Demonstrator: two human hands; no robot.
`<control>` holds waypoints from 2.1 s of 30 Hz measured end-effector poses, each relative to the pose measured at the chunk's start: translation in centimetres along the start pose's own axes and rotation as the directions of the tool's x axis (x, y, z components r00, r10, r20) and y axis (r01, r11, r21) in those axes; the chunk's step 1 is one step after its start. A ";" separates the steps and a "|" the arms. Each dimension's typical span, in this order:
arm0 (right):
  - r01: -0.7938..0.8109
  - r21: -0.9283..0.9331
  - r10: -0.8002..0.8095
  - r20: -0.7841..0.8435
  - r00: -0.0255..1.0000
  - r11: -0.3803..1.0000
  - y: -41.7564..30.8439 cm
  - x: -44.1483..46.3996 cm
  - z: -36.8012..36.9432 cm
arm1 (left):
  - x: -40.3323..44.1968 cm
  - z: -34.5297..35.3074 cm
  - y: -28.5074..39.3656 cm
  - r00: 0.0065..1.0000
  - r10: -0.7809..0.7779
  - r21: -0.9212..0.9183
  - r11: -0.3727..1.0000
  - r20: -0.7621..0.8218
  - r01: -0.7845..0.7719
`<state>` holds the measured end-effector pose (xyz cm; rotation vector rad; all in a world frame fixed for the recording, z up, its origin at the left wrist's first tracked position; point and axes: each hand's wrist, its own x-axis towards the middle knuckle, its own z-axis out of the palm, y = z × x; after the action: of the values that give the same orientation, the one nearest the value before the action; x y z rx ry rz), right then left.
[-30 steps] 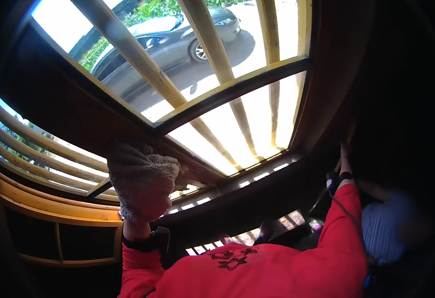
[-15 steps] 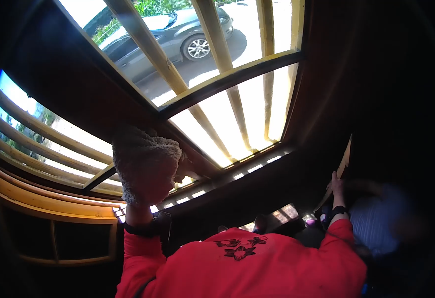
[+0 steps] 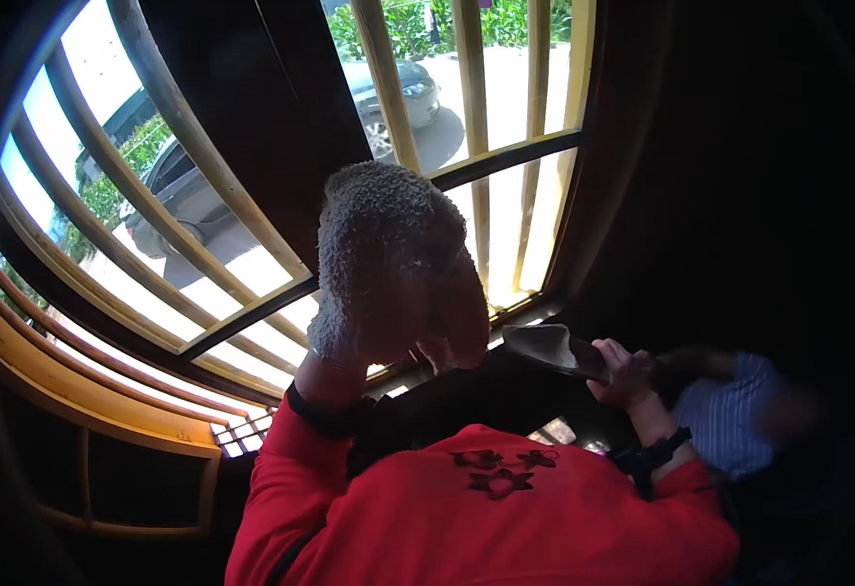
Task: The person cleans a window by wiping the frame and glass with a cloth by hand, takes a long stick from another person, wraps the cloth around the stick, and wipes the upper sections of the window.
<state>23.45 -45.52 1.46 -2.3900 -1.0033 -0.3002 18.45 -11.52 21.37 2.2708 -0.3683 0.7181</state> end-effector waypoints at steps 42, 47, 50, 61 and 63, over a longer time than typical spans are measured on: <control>-0.054 0.674 0.191 -0.131 0.973 0.737 -14.2 14.0 -9.9 | -8.7 12.4 -2.1 0.784 0.292 -0.537 0.841 0.549 0.063; -0.006 0.667 0.202 -0.218 0.955 0.745 -17.1 22.1 -15.6 | -6.4 15.5 -2.5 0.885 0.122 -0.655 0.719 0.449 0.233; 0.044 0.451 0.152 -0.390 0.908 0.891 -19.4 26.7 -19.8 | -5.3 15.6 -1.3 0.969 -0.029 -0.688 0.699 0.245 0.195; 0.295 0.141 -0.169 -0.563 0.809 0.945 -22.4 38.4 -23.9 | 2.2 9.8 -3.7 0.996 0.043 -0.855 0.511 -0.079 -0.090; 0.317 0.180 -0.156 -0.589 0.793 0.931 -21.8 33.4 -20.3 | 4.0 7.5 -4.8 0.995 0.097 -0.910 0.414 0.034 -0.009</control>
<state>31.27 -23.87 39.83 -1.7529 -0.9745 -0.8565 26.77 -13.63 16.68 1.2022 -0.6806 0.2874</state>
